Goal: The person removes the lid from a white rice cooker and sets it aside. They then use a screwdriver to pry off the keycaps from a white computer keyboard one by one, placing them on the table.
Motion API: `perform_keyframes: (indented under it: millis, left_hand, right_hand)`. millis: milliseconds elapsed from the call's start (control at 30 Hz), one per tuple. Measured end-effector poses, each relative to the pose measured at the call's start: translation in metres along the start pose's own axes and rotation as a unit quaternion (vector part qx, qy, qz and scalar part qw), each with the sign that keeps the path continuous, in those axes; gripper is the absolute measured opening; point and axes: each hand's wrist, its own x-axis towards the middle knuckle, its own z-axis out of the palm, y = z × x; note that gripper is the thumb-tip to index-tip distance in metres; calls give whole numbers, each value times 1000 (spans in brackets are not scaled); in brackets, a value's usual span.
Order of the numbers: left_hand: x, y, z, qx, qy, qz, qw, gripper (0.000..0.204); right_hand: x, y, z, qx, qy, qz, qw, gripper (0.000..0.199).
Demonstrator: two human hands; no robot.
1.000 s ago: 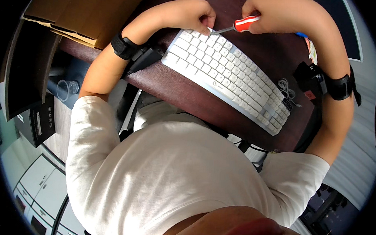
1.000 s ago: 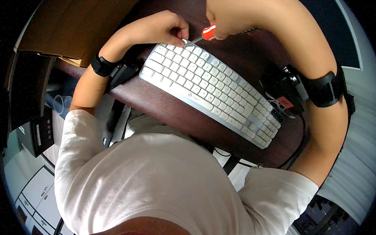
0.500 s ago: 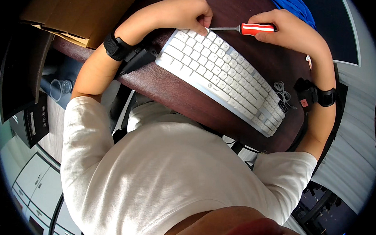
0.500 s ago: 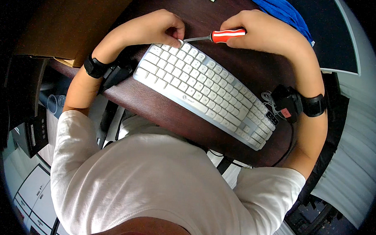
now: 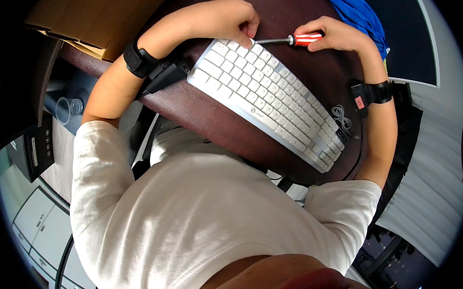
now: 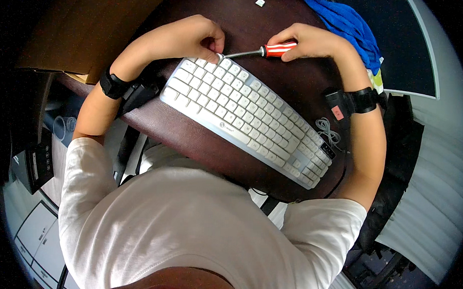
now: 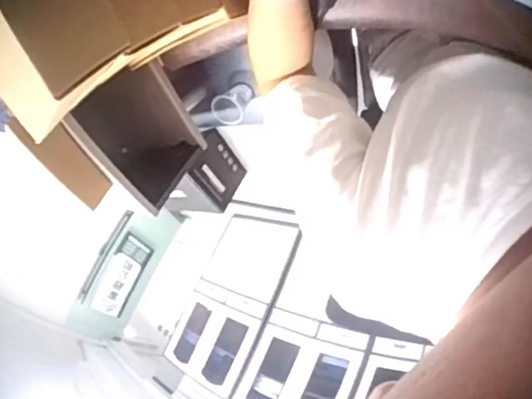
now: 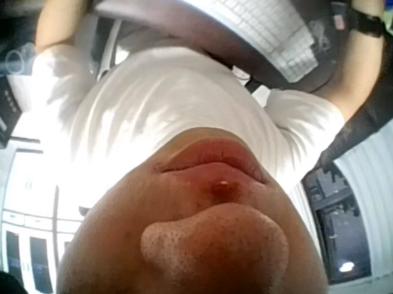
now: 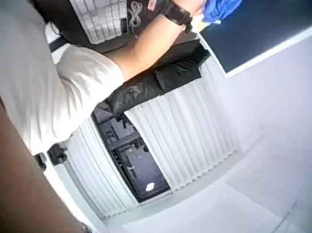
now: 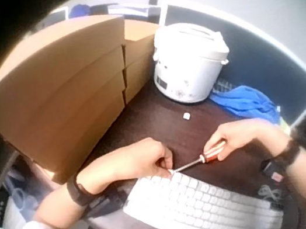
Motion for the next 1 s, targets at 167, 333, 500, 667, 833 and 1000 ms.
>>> perform_keyframes:
  millis: [167, 333, 500, 667, 833, 1000]
  left_hand:
    - [2, 1, 0, 23, -17, -20, 999, 20]
    - [1, -3, 0, 20, -1, 32, 999, 20]
    - [3, 2, -5, 38, -43, 8, 998, 19]
    - [1, -3, 0, 14, -18, 1, 1000, 19]
    - [3, -4, 0, 31, -25, 4, 999, 19]
    - [1, -4, 2, 25, -2, 24, 999, 19]
  right_hand:
    - [9, 15, 30, -62, 58, -45, 995, 40]
    - [12, 12, 53, -179, 181, -74, 964, 29]
    - [10, 7, 58, -190, 212, -62, 956, 25]
    - [1, -10, 50, -144, 153, 40, 977, 21]
    - [1, -16, 39, -221, 168, 33, 960, 20]
    - [12, -8, 35, -196, 120, 39, 972, 18]
